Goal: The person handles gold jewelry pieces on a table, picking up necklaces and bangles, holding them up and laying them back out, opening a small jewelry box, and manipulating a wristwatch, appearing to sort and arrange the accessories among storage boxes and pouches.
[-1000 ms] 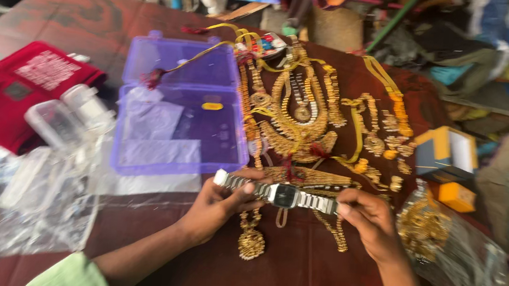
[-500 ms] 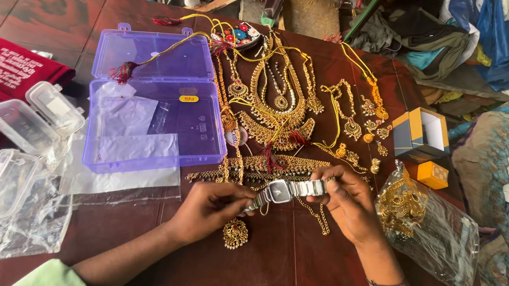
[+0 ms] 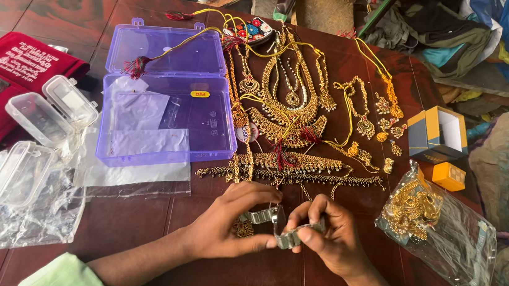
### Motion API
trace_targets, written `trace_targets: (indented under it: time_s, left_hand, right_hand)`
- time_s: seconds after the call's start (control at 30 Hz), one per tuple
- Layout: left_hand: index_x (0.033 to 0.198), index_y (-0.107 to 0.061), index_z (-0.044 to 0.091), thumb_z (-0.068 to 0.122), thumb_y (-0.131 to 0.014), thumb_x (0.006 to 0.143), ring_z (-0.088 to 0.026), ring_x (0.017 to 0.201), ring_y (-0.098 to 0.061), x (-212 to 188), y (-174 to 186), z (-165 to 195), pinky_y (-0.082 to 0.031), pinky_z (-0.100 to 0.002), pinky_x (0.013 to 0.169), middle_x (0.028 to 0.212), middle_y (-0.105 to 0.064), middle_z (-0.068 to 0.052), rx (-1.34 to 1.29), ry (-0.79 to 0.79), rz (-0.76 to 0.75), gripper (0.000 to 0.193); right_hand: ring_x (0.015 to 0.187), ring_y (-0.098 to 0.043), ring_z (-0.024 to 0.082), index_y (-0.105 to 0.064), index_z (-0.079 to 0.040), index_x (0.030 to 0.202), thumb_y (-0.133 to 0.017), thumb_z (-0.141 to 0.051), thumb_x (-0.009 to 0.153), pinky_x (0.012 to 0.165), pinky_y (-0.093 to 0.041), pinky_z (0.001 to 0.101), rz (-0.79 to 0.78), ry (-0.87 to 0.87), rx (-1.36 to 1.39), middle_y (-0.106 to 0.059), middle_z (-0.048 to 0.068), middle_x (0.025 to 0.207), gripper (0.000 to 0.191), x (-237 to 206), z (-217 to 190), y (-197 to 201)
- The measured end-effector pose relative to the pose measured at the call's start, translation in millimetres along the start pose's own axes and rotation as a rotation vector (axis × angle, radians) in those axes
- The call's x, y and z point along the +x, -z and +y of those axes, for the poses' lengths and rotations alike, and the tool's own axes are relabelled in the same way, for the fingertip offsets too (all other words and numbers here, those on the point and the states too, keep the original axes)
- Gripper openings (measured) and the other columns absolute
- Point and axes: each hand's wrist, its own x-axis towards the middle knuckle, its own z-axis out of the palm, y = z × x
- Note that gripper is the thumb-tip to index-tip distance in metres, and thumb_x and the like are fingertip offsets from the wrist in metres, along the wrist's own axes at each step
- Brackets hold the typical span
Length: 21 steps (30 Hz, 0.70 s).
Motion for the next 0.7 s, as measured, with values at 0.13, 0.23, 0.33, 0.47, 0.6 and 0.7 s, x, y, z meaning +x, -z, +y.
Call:
trace_targets:
  time_s: [0.13,0.23,0.33,0.47,0.6,0.7]
  left_hand:
    - [0.118,-0.068,0.007,0.037,-0.078,0.092,-0.028,0.123,-0.063,-3.3,2.4,6.5,-0.042,-0.043,0.109,0.126,-0.067,-0.011,-0.051,-0.101,-0.062,0.041]
    - [0.108,-0.071,0.011,0.031,-0.078,0.095,-0.023,0.112,-0.067,-5.1,-2.2,0.7,-0.042,-0.04,0.106,0.114,-0.07,-0.006,-0.042,-0.075,-0.055,0.025]
    - [0.096,-0.071,0.011,0.028,-0.082,0.092,-0.023,0.095,-0.063,-7.0,-4.6,-9.9,-0.046,-0.039,0.096,0.094,-0.068,-0.002,0.0,-0.013,-0.078,0.02]
    - [0.095,-0.068,0.011,0.025,-0.082,0.09,-0.023,0.092,-0.063,-9.6,-7.4,-18.5,-0.045,-0.039,0.092,0.09,-0.065,-0.002,0.015,-0.035,-0.056,0.021]
    - [0.095,-0.068,0.009,0.024,-0.082,0.089,-0.023,0.091,-0.063,-10.6,-7.8,-20.4,-0.046,-0.038,0.09,0.09,-0.065,-0.002,0.005,0.003,-0.042,0.021]
    - [0.097,-0.069,0.009,0.022,-0.081,0.091,-0.023,0.093,-0.065,-10.9,-7.3,-19.7,-0.048,-0.038,0.092,0.093,-0.067,-0.003,-0.021,0.01,-0.015,0.019]
  right_hand:
    - [0.083,-0.067,0.016,-0.047,-0.006,0.092,-0.072,-0.007,0.097,0.073,-0.06,0.0317,-0.04,0.01,-0.031,-0.067,0.018,0.104,0.025,0.0,2.3,-7.4]
    - [0.087,-0.066,0.015,-0.046,-0.007,0.091,-0.071,-0.007,0.097,0.076,-0.059,0.0309,-0.053,-0.007,-0.069,-0.065,0.014,0.104,0.025,-2.2,7.5,-12.8]
    - [0.088,-0.061,0.011,-0.047,-0.008,0.091,-0.072,-0.007,0.097,0.077,-0.053,0.0276,-0.027,-0.013,-0.141,-0.064,0.011,0.104,0.026,-2.3,12.1,-13.7]
    - [0.087,-0.057,0.009,-0.048,-0.009,0.09,-0.074,-0.007,0.095,0.077,-0.05,0.026,0.006,-0.034,-0.166,-0.064,0.009,0.103,0.027,-0.6,17.1,-12.2]
    - [0.088,-0.056,0.009,-0.047,-0.009,0.091,-0.076,-0.008,0.095,0.077,-0.049,0.0261,0.04,-0.049,-0.158,-0.064,0.008,0.101,0.029,0.7,21.7,-10.1]
    - [0.091,-0.056,0.008,-0.047,-0.01,0.092,-0.077,-0.007,0.094,0.081,-0.05,0.0265,0.05,-0.043,-0.152,-0.064,0.007,0.101,0.03,2.6,24.5,-7.2]
